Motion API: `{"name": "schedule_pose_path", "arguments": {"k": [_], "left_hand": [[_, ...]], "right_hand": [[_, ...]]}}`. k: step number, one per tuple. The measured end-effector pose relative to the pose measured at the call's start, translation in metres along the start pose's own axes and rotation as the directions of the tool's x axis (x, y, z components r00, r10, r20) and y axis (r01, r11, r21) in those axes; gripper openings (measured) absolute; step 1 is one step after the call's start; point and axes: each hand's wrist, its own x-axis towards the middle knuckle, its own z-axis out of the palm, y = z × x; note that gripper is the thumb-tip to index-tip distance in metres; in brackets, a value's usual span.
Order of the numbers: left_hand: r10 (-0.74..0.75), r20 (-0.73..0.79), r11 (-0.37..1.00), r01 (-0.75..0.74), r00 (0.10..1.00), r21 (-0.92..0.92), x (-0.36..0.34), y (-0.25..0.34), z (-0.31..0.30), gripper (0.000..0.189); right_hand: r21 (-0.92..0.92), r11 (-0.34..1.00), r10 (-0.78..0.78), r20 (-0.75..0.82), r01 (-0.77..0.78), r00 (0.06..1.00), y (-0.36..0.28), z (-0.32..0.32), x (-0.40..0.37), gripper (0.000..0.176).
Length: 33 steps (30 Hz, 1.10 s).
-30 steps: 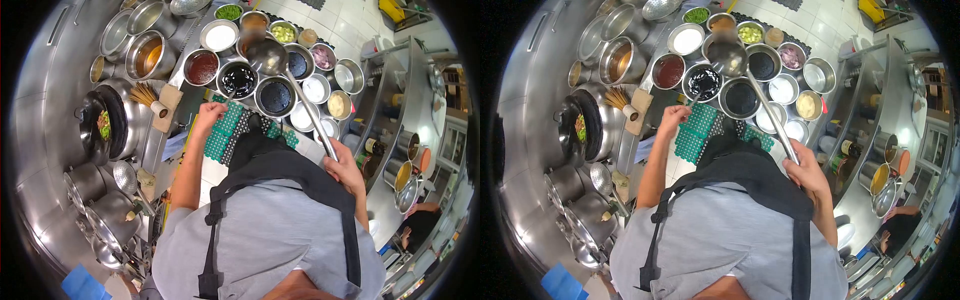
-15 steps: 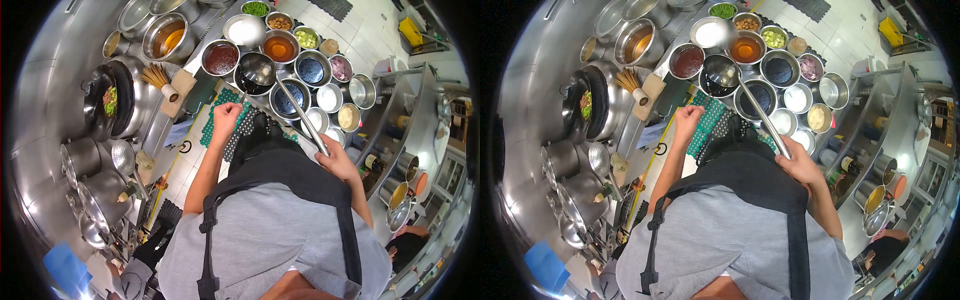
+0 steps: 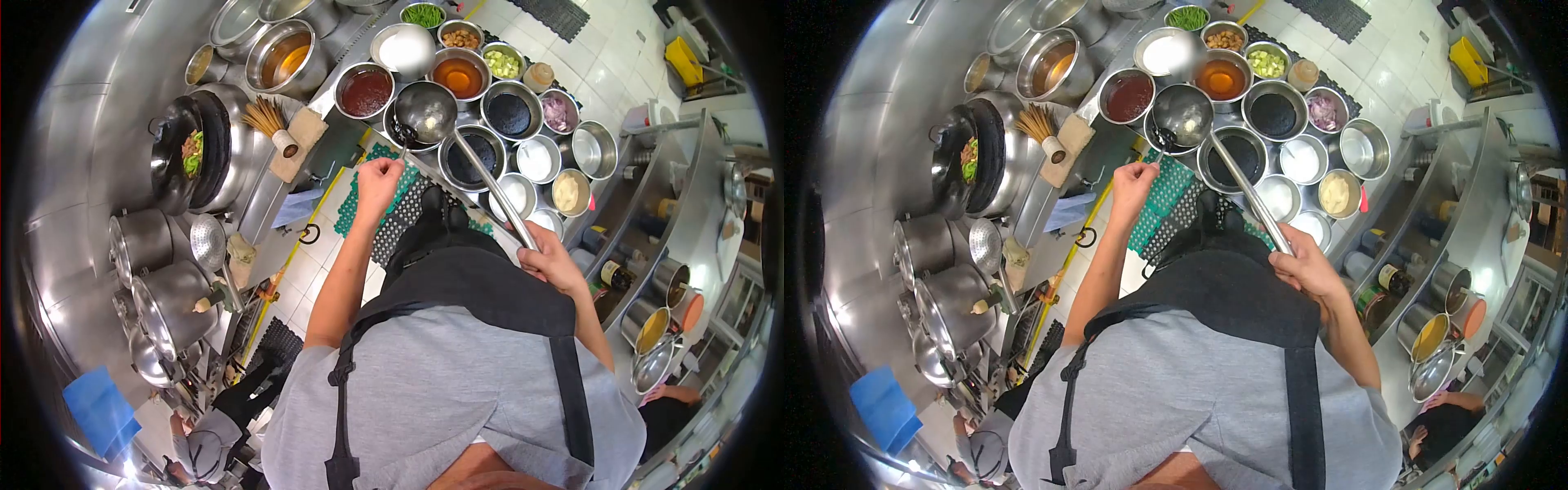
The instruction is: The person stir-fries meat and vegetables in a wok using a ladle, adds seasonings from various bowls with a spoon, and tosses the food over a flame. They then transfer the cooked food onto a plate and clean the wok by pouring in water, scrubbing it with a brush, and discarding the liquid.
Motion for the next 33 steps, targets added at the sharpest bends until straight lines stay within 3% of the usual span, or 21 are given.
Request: {"name": "schedule_pose_path", "arguments": {"k": [5,8,9,12,14,18,20,22,24,26,27,29,31,33], "left_hand": [[0.091,0.011,0.961,-0.090,0.996,0.261,0.034,-0.029,0.013,0.034],[0.070,-0.021,0.978,-0.064,0.997,0.200,0.042,-0.034,0.007,0.037],[0.135,-0.009,0.969,-0.130,0.991,0.213,0.039,-0.029,-0.003,0.039],[0.159,-0.120,0.987,-0.154,0.980,0.044,0.039,-0.082,-0.026,0.040],[0.066,-0.028,0.996,-0.068,0.997,-0.062,0.024,-0.121,-0.054,0.039],[-0.227,0.117,0.974,0.228,0.967,0.004,-0.034,-0.243,-0.105,0.042],[-0.270,0.086,0.952,0.252,0.959,0.176,-0.072,-0.316,-0.135,0.042],[-0.340,-0.075,0.884,0.346,0.938,0.313,-0.116,-0.392,-0.153,0.042],[-0.472,-0.139,0.831,0.492,0.871,0.260,-0.160,-0.441,-0.171,0.037],[-0.490,-0.004,0.813,0.459,0.872,0.359,-0.194,-0.494,-0.187,0.028],[-0.385,0.069,0.795,0.293,0.920,0.531,-0.209,-0.509,-0.194,0.025],[-0.201,0.274,0.622,-0.094,0.941,0.777,-0.223,-0.531,-0.211,0.021],[-0.332,0.049,0.840,0.272,0.942,0.470,-0.227,-0.529,-0.229,0.022],[-0.429,-0.102,0.884,0.440,0.898,0.156,-0.221,-0.536,-0.238,0.015]], "right_hand": [[0.330,0.944,-0.031,0.103,-0.004,0.994,0.012,-0.017,-0.004,0.055],[0.348,0.937,-0.054,0.067,0.028,0.996,0.008,-0.015,-0.005,0.057],[0.350,0.936,-0.066,0.079,0.034,0.995,0.005,-0.015,-0.004,0.060],[0.337,0.940,-0.089,0.077,0.058,0.993,-0.011,-0.002,0.006,0.061],[0.351,0.934,-0.109,0.108,0.065,0.988,-0.029,0.017,0.022,0.063],[0.310,0.947,-0.159,0.214,0.087,0.964,-0.065,0.071,0.081,0.063],[0.295,0.951,-0.181,0.291,0.092,0.940,-0.082,0.111,0.123,0.062],[0.251,0.965,-0.166,0.367,0.075,0.915,-0.100,0.164,0.165,0.061],[0.166,0.983,-0.133,0.374,0.075,0.918,-0.117,0.231,0.201,0.059],[0.028,0.995,-0.101,0.413,0.098,0.905,-0.125,0.294,0.242,0.056],[-0.062,0.990,-0.090,0.425,0.128,0.901,-0.126,0.324,0.265,0.050],[-0.245,0.951,-0.068,0.436,0.191,0.897,-0.128,0.380,0.316,0.037],[-0.391,0.883,-0.071,0.436,0.260,0.897,-0.129,0.427,0.365,0.017],[-0.466,0.819,-0.075,0.492,0.335,0.867,-0.121,0.459,0.421,0.016]]}}
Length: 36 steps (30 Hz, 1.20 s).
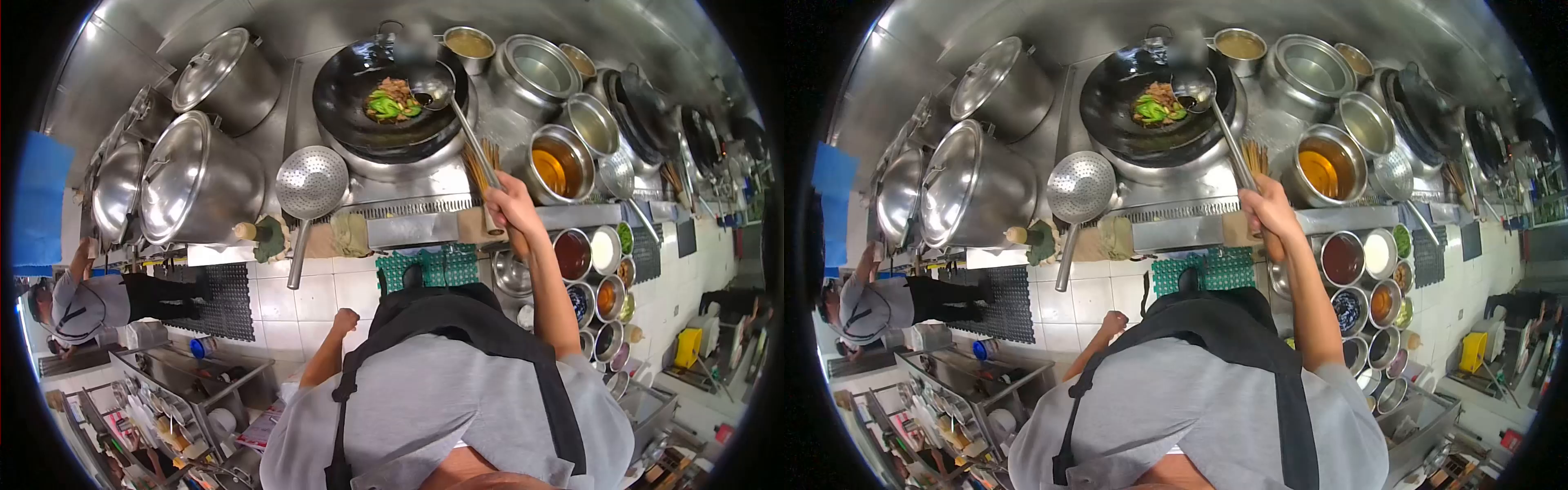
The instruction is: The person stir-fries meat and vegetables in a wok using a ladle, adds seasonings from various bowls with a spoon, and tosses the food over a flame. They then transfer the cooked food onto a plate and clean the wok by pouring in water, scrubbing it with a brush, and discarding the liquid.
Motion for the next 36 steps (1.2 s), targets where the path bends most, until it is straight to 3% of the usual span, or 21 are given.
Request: {"name": "schedule_pose_path", "arguments": {"k": [1,3,5,7,8,10,11,13,15,17,18,21,22,23,25,26,28,30,33,36], "left_hand": [[-0.064,-0.066,0.984,0.052,0.996,-0.168,0.004,-0.002,-0.004,0.012],[-0.417,-0.087,0.742,0.283,0.905,-0.608,0.015,0.036,-0.025,0.012],[-0.393,-0.125,0.700,0.208,0.911,-0.684,0.026,0.052,-0.042,0.019],[-0.393,-0.146,0.655,0.165,0.908,-0.738,0.035,0.059,-0.049,0.018],[-0.392,-0.127,0.635,0.168,0.911,-0.754,0.036,0.062,-0.051,0.018],[-0.390,-0.087,0.599,0.180,0.917,-0.781,0.034,0.069,-0.054,0.017],[-0.447,-0.044,0.595,0.260,0.894,-0.761,0.034,0.074,-0.054,0.018],[-0.415,-0.032,0.624,0.258,0.909,-0.738,0.033,0.061,-0.043,0.019],[-0.148,-0.179,0.853,0.033,0.973,-0.522,0.033,0.022,-0.020,0.020],[0.012,-0.192,0.914,-0.089,0.981,-0.396,0.033,0.001,-0.007,0.022],[0.021,-0.163,0.911,-0.086,0.986,-0.403,0.032,-0.005,-0.004,0.022],[-0.251,-0.032,0.835,0.200,0.967,-0.512,0.031,0.028,-0.029,0.022],[-0.315,-0.009,0.797,0.259,0.949,-0.545,0.035,0.036,-0.037,0.022],[-0.378,0.018,0.754,0.319,0.926,-0.575,0.037,0.042,-0.044,0.021],[-0.416,-0.013,0.658,0.291,0.909,-0.694,0.045,0.056,-0.056,0.020],[-0.411,-0.024,0.647,0.273,0.911,-0.712,0.049,0.061,-0.063,0.019],[-0.419,-0.032,0.622,0.260,0.908,-0.739,0.058,0.070,-0.075,0.018],[-0.413,-0.050,0.633,0.246,0.910,-0.734,0.065,0.073,-0.079,0.018],[-0.416,-0.043,0.632,0.255,0.908,-0.732,0.063,0.072,-0.079,0.017],[-0.433,0.034,0.564,0.300,0.901,-0.769,0.056,0.072,-0.079,0.016]], "right_hand": [[-0.108,0.993,-0.045,-0.033,0.041,0.998,0.005,0.009,0.028,0.016],[-0.263,0.962,-0.102,-0.099,0.073,0.990,0.015,0.028,0.079,0.016],[-0.457,0.869,-0.301,-0.185,0.189,0.935,0.046,0.044,0.128,0.020],[-0.399,0.911,-0.194,-0.196,0.102,0.961,0.045,0.069,0.135,0.028],[-0.281,0.960,-0.050,-0.128,0.013,0.991,0.042,0.075,0.128,0.038],[-0.294,0.955,-0.030,0.009,0.031,1.000,0.035,0.076,0.107,0.045],[-0.312,0.949,-0.034,0.060,0.052,0.998,0.027,0.073,0.094,0.046],[-0.291,0.957,0.050,0.124,-0.012,0.991,0.006,0.059,0.070,0.043],[-0.303,0.953,0.074,0.138,-0.029,0.988,-0.001,0.046,0.070,0.043],[-0.342,0.940,0.042,0.105,-0.004,0.994,0.000,0.036,0.082,0.044],[-0.372,0.924,-0.061,0.088,0.090,0.994,0.008,0.034,0.096,0.044],[-0.595,0.782,-0.288,-0.079,0.186,0.954,0.028,0.040,0.133,0.049],[-0.598,0.741,-0.446,-0.097,0.306,0.890,0.056,0.038,0.154,0.049],[-0.485,0.849,-0.304,-0.124,0.209,0.945,0.054,0.043,0.150,0.044],[-0.236,0.972,-0.009,-0.115,-0.019,0.993,0.029,0.064,0.136,0.034],[-0.140,0.990,0.022,-0.016,-0.024,1.000,0.026,0.066,0.130,0.028],[0.244,0.949,0.181,0.095,-0.199,0.979,0.022,0.068,0.119,0.028],[0.544,0.765,0.227,0.275,-0.346,0.934,0.017,0.066,0.106,0.028],[0.702,0.523,0.236,0.426,-0.484,0.873,0.022,0.076,0.094,0.026],[0.462,0.769,0.300,0.352,-0.443,0.887,-0.005,0.065,0.083,0.021]]}}
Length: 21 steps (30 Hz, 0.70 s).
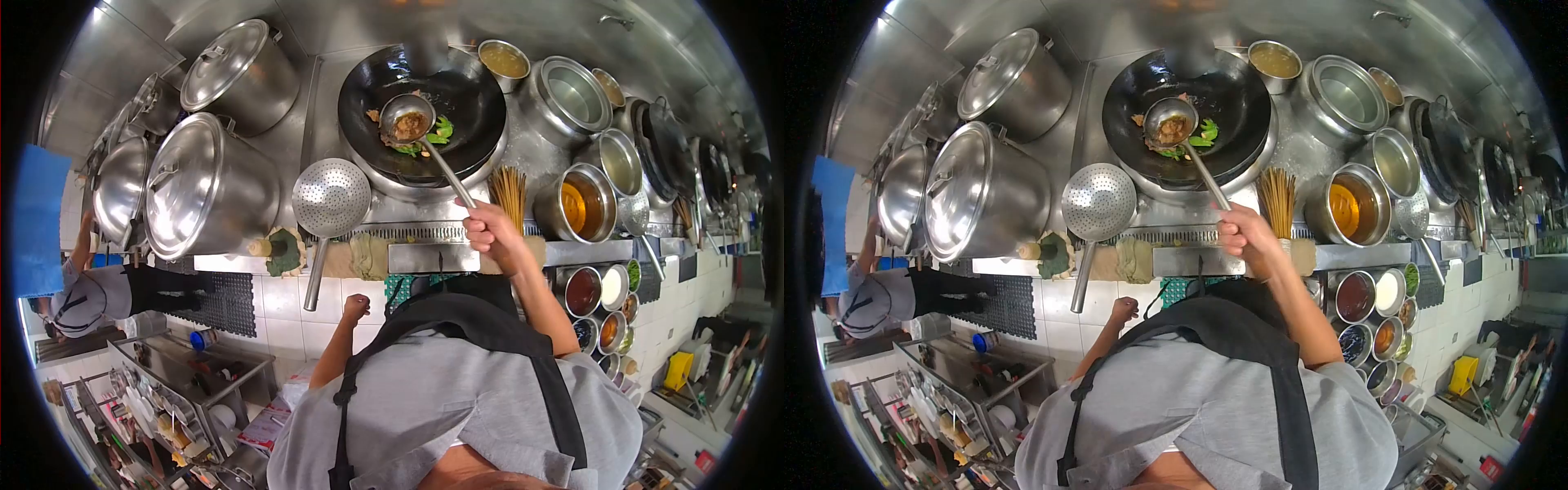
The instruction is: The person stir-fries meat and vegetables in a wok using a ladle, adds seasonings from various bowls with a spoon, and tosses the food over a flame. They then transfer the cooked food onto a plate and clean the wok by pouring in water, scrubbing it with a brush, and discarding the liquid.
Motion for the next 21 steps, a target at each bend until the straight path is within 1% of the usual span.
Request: {"name": "schedule_pose_path", "arguments": {"k": [1,2,3,4,5,6,7,8,9,10,11,12,13,14,16,17,18,19,20,21], "left_hand": [[-0.001,-0.011,1.000,0.001,1.000,0.021,-0.001,-0.006,0.000,0.016],[-0.002,-0.023,0.999,0.002,1.000,0.040,-0.002,-0.012,-0.001,0.015],[0.000,-0.037,0.998,0.002,0.999,0.060,-0.004,-0.017,-0.002,0.015],[-0.016,-0.047,0.998,0.018,0.999,0.053,-0.007,-0.021,-0.002,0.017],[-0.011,-0.039,0.998,0.014,0.999,0.065,-0.010,-0.026,-0.004,0.017],[-0.006,-0.031,0.997,0.008,0.999,0.077,-0.011,-0.031,-0.006,0.018],[0.000,-0.023,0.996,0.002,1.000,0.090,-0.011,-0.039,-0.007,0.018],[0.062,-0.014,0.994,-0.061,0.998,0.086,-0.004,-0.056,-0.008,0.018],[0.149,0.029,0.974,-0.152,0.988,0.169,0.001,-0.070,-0.011,0.018],[0.232,0.077,0.938,-0.244,0.970,0.248,-0.004,-0.070,-0.012,0.018],[0.153,0.046,0.958,-0.160,0.987,0.238,-0.006,-0.069,-0.011,0.019],[0.072,0.015,0.972,-0.074,0.997,0.225,-0.016,-0.055,-0.008,0.020],[0.179,0.050,0.948,-0.186,0.982,0.258,-0.011,-0.062,-0.009,0.020],[0.283,0.087,0.911,-0.297,0.955,0.287,-0.001,-0.075,-0.011,0.019],[0.094,-0.018,0.986,-0.091,0.995,0.141,-0.009,-0.057,-0.003,0.019],[0.103,-0.013,0.988,-0.101,0.995,0.121,-0.009,-0.052,-0.002,0.020],[0.111,-0.008,0.989,-0.109,0.994,0.100,-0.010,-0.050,-0.002,0.020],[0.116,-0.001,0.990,-0.115,0.993,0.081,-0.011,-0.050,0.000,0.020],[0.053,-0.003,0.996,-0.053,0.999,0.066,-0.010,-0.050,0.002,0.021],[0.039,0.002,0.997,-0.039,0.999,0.068,-0.012,-0.049,0.003,0.021]], "right_hand": [[-0.116,0.993,-0.002,-0.033,-0.001,0.999,-0.006,-0.002,-0.006,0.020],[-0.267,0.962,-0.067,-0.006,0.063,0.998,-0.009,-0.022,0.000,0.026],[-0.500,0.850,-0.226,-0.058,0.167,0.972,-0.008,-0.026,0.011,0.031],[-0.705,0.671,-0.388,-0.067,0.232,0.919,-0.007,-0.029,0.022,0.035],[-0.809,0.523,-0.493,-0.030,0.269,0.869,-0.010,-0.034,0.036,0.040],[-0.893,0.360,-0.591,0.007,0.271,0.806,-0.012,-0.039,0.051,0.044],[-0.918,0.274,-0.639,0.050,0.288,0.768,-0.020,-0.048,0.070,0.048],[-0.936,0.187,-0.680,0.095,0.297,0.727,-0.027,-0.052,0.082,0.053],[-0.935,0.279,-0.604,0.007,0.220,0.797,-0.033,-0.046,0.084,0.054],[-0.922,0.362,-0.516,-0.077,0.136,0.853,-0.039,-0.033,0.086,0.056],[-0.899,0.436,-0.416,-0.157,0.044,0.896,-0.042,-0.024,0.085,0.057],[-0.911,0.405,-0.402,-0.095,0.084,0.911,-0.038,-0.024,0.085,0.062],[-0.947,0.177,-0.552,0.130,0.268,0.823,-0.028,-0.037,0.088,0.064],[-0.909,-0.081,-0.634,0.364,0.410,0.683,-0.011,-0.063,0.093,0.065],[-0.862,-0.308,-0.597,0.505,0.403,0.624,0.004,-0.072,0.064,0.069],[-0.911,-0.281,-0.545,0.410,0.301,0.731,0.005,-0.060,0.030,0.071],[-0.942,-0.309,-0.518,0.283,0.132,0.807,0.004,-0.049,0.007,0.072],[-0.940,-0.340,-0.494,0.141,-0.041,0.858,0.004,-0.040,-0.014,0.073],[-0.904,-0.372,-0.475,-0.010,-0.211,0.880,0.005,-0.033,-0.030,0.074],[-0.921,-0.336,-0.470,-0.019,-0.199,0.882,0.008,-0.028,-0.043,0.074]]}}
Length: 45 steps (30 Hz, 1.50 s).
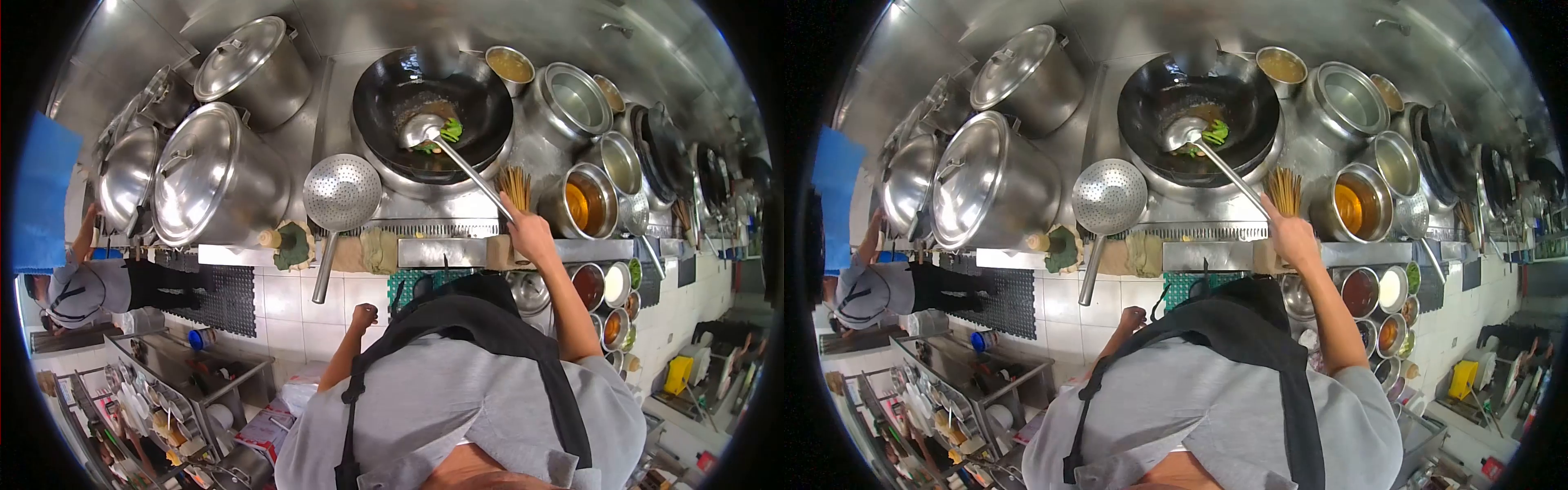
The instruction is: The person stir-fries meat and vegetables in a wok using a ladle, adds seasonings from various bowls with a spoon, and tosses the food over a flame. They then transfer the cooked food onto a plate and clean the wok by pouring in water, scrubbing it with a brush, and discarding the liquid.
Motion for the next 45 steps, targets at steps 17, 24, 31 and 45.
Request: {"name": "schedule_pose_path", "arguments": {"k": [17,24,31,45], "left_hand": [[0.062,0.094,0.993,-0.071,0.994,0.098,0.026,0.045,0.011,0.014],[0.033,0.199,0.963,-0.085,0.979,0.257,0.007,0.021,0.032,0.016],[0.182,0.479,0.781,-0.422,0.859,0.460,-0.006,-0.070,0.061,0.017],[-0.060,0.551,0.760,-0.320,0.832,0.566,-0.081,-0.001,0.196,0.016]], "right_hand": [[0.375,0.927,0.129,-0.320,0.001,0.938,0.015,0.020,-0.065,0.064],[0.973,0.197,0.203,0.077,-0.117,0.976,0.029,0.006,-0.218,0.052],[0.799,-0.599,0.362,0.220,0.046,0.906,0.018,0.060,-0.474,0.039],[0.884,0.185,0.932,-0.019,-0.429,0.363,-0.034,0.163,-0.676,0.044]]}}
